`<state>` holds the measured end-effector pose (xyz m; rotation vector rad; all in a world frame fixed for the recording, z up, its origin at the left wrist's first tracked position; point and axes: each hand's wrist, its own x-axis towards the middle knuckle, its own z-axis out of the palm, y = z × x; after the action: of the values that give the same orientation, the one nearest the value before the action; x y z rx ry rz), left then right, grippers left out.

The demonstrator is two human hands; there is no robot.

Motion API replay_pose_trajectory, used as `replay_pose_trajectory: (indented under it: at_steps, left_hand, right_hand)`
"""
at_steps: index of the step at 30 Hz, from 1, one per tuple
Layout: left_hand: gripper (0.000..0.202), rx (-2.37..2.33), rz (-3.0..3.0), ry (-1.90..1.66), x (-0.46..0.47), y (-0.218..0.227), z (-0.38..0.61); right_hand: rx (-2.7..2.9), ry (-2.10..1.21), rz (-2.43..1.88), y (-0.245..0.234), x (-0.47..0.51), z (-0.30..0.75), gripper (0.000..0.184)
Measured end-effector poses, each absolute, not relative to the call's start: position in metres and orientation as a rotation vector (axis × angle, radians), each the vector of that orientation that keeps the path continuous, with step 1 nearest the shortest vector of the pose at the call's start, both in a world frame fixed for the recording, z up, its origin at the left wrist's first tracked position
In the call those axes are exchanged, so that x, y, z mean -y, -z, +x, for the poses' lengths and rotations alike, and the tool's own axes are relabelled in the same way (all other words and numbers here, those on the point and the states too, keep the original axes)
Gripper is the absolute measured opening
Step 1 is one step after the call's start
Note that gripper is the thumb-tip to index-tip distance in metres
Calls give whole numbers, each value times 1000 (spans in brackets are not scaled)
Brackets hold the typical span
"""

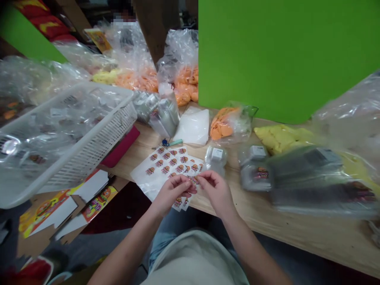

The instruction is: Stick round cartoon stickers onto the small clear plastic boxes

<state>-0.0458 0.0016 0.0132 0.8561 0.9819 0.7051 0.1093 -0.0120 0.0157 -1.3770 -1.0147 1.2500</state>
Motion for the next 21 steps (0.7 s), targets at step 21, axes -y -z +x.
replay_pose_trajectory:
  at_steps: [21]
  left_hand:
    - [57,-938,1820,-910,-29,31,-11]
  right_hand:
    - [1290,-1190,-1467,10,-35,187,56]
